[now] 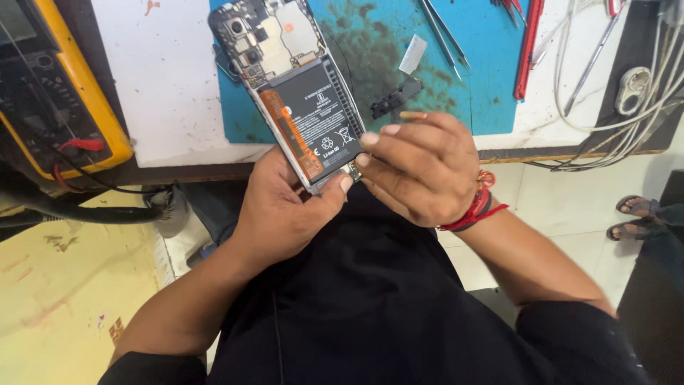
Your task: The person disassembles a smartphone using tweezers and a metal prying tool, removes the back cover, and manipulates internal components including the battery and ribbon cables. The person wipes the back cover with a cloth and repositions internal parts before placing the device on a yellow box.
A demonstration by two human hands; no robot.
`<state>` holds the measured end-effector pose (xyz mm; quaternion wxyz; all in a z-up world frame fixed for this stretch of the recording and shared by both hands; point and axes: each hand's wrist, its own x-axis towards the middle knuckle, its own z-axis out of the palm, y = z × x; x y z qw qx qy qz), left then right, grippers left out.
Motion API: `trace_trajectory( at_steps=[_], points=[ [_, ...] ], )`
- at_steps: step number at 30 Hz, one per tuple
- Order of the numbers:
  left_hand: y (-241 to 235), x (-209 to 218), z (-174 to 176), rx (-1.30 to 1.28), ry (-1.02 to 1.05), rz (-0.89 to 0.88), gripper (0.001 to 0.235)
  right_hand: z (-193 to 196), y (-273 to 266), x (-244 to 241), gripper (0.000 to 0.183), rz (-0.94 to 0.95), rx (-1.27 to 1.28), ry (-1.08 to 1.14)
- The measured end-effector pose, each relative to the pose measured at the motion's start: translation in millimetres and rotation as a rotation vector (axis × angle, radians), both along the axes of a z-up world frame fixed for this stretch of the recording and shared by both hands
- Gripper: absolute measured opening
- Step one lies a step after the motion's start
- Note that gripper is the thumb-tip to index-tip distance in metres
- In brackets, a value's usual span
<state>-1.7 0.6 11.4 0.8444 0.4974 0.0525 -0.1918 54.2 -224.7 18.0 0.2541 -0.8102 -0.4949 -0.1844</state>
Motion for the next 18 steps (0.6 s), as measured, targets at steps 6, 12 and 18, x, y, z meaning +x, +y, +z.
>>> trace_trajectory(
  at_steps=[6, 12, 18],
  points=[
    [29, 0, -4, 0.292, -0.155, 0.132, 0.019, -23, 11, -15, 0.057, -0.461, 0.074, 0.288],
    [50, -2, -6, 0.282, -0.187, 0.351, 0.012, -40, 0, -1, 0.061, -0.563, -0.08, 0.3],
    [56, -5, -7, 0.236, -0.245, 0.434, 0.006, -43, -6, 13, 0.045, -0.673, -0.069, 0.253]
  ],
)
